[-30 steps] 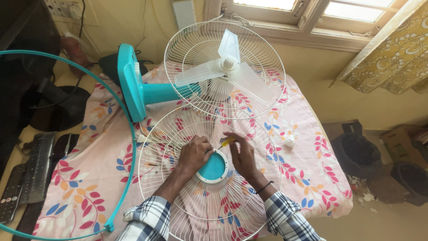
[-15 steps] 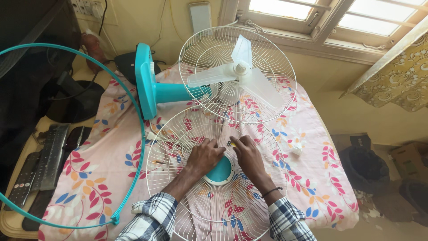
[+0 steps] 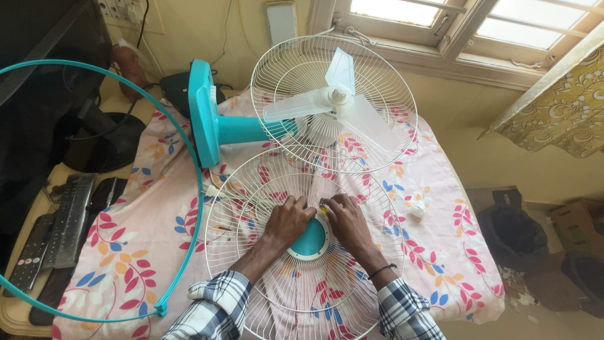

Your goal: The person uses a screwdriver to loosen and remove the central hub from the front fan cage. They then detach the cage from the fan stand and set the components aside on the bed.

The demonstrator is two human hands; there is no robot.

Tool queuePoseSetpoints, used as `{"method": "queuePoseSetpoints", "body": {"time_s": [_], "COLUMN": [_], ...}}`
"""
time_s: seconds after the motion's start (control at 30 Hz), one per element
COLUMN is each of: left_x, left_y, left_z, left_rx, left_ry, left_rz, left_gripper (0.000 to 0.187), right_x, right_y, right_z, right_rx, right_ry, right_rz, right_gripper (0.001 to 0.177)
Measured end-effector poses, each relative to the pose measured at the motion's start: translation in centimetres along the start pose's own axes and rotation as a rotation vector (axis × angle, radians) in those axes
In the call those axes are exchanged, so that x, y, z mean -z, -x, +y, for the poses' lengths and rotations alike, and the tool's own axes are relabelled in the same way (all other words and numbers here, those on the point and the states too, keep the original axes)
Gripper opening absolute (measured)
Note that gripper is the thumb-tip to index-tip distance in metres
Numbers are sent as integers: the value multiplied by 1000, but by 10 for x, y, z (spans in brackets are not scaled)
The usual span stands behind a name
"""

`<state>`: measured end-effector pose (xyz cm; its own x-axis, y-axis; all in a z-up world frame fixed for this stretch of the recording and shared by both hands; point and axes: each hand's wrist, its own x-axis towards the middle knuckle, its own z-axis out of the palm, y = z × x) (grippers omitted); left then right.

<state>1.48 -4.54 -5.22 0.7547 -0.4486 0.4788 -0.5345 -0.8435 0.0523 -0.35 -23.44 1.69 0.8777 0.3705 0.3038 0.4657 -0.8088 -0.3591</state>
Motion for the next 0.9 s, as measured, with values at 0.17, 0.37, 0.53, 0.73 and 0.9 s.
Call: {"method": "queuePoseSetpoints", "body": {"time_s": [0.17, 0.37, 0.53, 0.73, 0.9], "left_x": [6, 29, 42, 44, 41], "left_y": [-2, -3, -5, -1, 1], "left_z": [4, 3, -8, -10, -12], "left_rx": [-10, 282, 468, 467, 468], "left_ry": [-55, 321, 533, 597, 641], "left_rz": [33, -32, -155, -141, -158], "left_gripper": [15, 11, 17, 20, 20], "right_x": [3, 3, -4, -15, -20], "right_y": [0, 1, 3, 2, 3], "right_z": [-5, -7, -10, -13, -10], "right_rx": [-13, 29, 178, 159, 95], "right_ry": [-14, -97, -203, -267, -222], "right_rz": [6, 49, 54, 42, 24], "right_gripper": [27, 24, 27, 23, 20]}}
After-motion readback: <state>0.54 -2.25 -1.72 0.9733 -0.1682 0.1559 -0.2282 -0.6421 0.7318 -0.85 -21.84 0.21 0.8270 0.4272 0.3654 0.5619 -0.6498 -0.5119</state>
